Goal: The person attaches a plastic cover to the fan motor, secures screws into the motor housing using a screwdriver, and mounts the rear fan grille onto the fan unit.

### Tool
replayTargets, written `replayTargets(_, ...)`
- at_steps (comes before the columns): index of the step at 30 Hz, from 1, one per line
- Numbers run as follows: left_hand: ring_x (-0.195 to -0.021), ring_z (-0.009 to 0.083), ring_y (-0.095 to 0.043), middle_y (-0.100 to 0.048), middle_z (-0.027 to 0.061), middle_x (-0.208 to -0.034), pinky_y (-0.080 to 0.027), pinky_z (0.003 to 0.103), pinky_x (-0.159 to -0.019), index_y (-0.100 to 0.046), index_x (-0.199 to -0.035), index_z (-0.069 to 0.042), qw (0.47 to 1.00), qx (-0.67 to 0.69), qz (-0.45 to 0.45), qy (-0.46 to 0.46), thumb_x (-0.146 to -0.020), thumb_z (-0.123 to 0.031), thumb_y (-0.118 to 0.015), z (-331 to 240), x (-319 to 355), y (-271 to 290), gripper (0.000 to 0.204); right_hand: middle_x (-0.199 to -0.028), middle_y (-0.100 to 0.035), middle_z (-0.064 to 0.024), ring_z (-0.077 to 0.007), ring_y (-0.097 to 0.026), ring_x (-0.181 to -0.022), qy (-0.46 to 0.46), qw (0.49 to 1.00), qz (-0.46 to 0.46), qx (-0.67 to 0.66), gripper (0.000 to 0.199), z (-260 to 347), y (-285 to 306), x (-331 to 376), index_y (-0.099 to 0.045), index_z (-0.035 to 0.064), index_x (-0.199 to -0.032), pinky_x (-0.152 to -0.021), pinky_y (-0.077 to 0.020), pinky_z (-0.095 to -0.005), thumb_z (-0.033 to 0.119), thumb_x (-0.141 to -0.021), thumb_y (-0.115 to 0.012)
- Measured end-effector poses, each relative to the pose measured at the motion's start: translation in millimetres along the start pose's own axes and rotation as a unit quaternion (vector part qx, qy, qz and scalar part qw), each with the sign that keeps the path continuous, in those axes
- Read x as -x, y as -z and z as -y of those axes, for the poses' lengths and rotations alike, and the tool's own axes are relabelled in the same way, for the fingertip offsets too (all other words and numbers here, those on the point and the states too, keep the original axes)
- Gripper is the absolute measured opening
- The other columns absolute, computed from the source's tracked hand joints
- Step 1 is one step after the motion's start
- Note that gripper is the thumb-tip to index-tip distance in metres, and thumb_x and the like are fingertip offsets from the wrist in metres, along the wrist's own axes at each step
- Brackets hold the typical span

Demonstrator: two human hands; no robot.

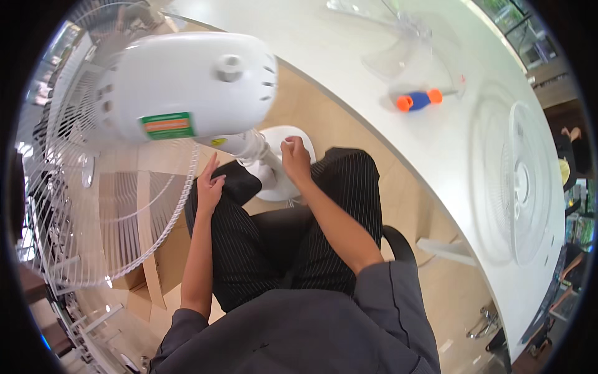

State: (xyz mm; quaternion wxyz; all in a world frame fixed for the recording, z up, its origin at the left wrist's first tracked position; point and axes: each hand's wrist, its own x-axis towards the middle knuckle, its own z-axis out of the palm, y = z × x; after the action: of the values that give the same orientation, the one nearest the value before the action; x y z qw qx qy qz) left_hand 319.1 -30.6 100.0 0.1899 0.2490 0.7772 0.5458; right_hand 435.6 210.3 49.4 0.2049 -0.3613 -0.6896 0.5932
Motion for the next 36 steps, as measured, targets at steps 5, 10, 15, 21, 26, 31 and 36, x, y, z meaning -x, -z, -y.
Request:
replayTargets(5, -0.132, 0.027, -0.047, -0.042, 0.0127, -0.15, -0.051, 0.038, -0.101, -0.035, -0.149, -0.004, 0.958, 0.275, -0.072, 0.041, -0.095, -0.009, -0.054, -5.9, 8.5, 53.7, 0.058, -0.121, -0.059, -0.0209, -0.03, -0.059, -0.112, 0.209, 0.976, -0.048, 0.036, 0.074, 123.3, -9.6, 72.4, -0.044, -0.0031, -0.133, -0.095, -0.0468, -0.0416, 0.028, -0.077, -0.081)
replayTargets(10, -0.131, 0.0263, -0.048, -0.044, 0.0128, -0.148, -0.05, 0.037, -0.102, -0.036, -0.148, -0.004, 0.941, 0.328, -0.082, -0.016, -0.095, -0.011, -0.056, -46.6, 4.5, 78.4, 0.057, -0.126, -0.052, -0.0251, -0.0397, -0.054, -0.116, 0.29, 0.943, -0.152, 0.063, 0.101, 193.6, -48.5, 78.5, -0.035, -0.003, -0.14, -0.096, -0.0449, -0.046, 0.033, -0.063, -0.089)
replayTargets(15, -0.13, 0.0256, -0.049, -0.046, 0.013, -0.146, -0.048, 0.036, -0.103, -0.037, -0.148, -0.005, 0.919, 0.382, -0.08, -0.052, -0.095, -0.013, -0.057, -85.3, 7.5, 96.8, 0.057, -0.126, -0.052, -0.0239, -0.0405, -0.053, -0.115, 0.308, 0.943, -0.116, 0.051, 0.098, 200.6, -55.2, 63.3, -0.033, -0.0029, -0.141, -0.096, -0.045, -0.0464, 0.026, -0.064, -0.087)
replayTargets(21, -0.129, 0.0246, -0.051, -0.049, 0.0132, -0.143, -0.047, 0.035, -0.105, -0.038, -0.147, -0.005, 0.889, 0.446, -0.079, -0.071, -0.096, -0.016, -0.059, -122.2, 24.8, 114.5, 0.057, -0.124, -0.053, -0.0244, -0.0406, -0.055, -0.112, 0.315, 0.937, -0.108, 0.105, 0.088, 200.8, -46.7, 68.4, -0.037, -0.0033, -0.136, -0.092, -0.0463, -0.0462, 0.019, -0.065, -0.084)
replayTargets(26, -0.127, 0.0232, -0.052, -0.051, 0.0138, -0.141, -0.043, 0.033, -0.109, -0.037, -0.147, -0.003, 0.914, 0.365, -0.017, -0.174, -0.099, -0.025, -0.054, -211.5, 4.6, 114.9, 0.055, -0.106, -0.062, -0.0241, -0.0407, -0.063, -0.097, 0.292, 0.941, -0.104, 0.135, 0.072, 207.5, -35.7, 58.6, -0.045, -0.0018, -0.125, -0.082, -0.0506, -0.0466, 0.017, -0.067, -0.082)
replayTargets(31, -0.12, 0.0215, -0.057, -0.057, 0.0114, -0.135, -0.048, 0.032, -0.099, -0.053, -0.136, -0.002, 0.919, 0.304, 0.016, -0.25, -0.095, -0.013, -0.057, -254.7, -30.6, 129.0, 0.043, -0.087, -0.067, -0.0206, -0.0385, -0.068, -0.079, 0.341, 0.929, -0.082, 0.12, 0.06, 210.6, -48.4, 55.1, -0.048, -0.0007, -0.115, -0.07, -0.0536, -0.0448, 0.017, -0.067, -0.081)
replayTargets(36, -0.117, 0.0217, -0.058, -0.059, 0.0113, -0.131, -0.049, 0.031, -0.096, -0.055, -0.133, -0.001, 0.952, 0.182, -0.088, -0.229, -0.095, -0.012, -0.058, -253.2, -41.6, 117.5, 0.04, -0.08, -0.065, -0.0206, -0.0417, -0.065, -0.074, 0.331, 0.937, -0.036, 0.108, 0.053, 212.2, -33.1, 44.3, -0.051, 0.0006, -0.111, -0.065, -0.052, -0.047, 0.012, -0.065, -0.075)
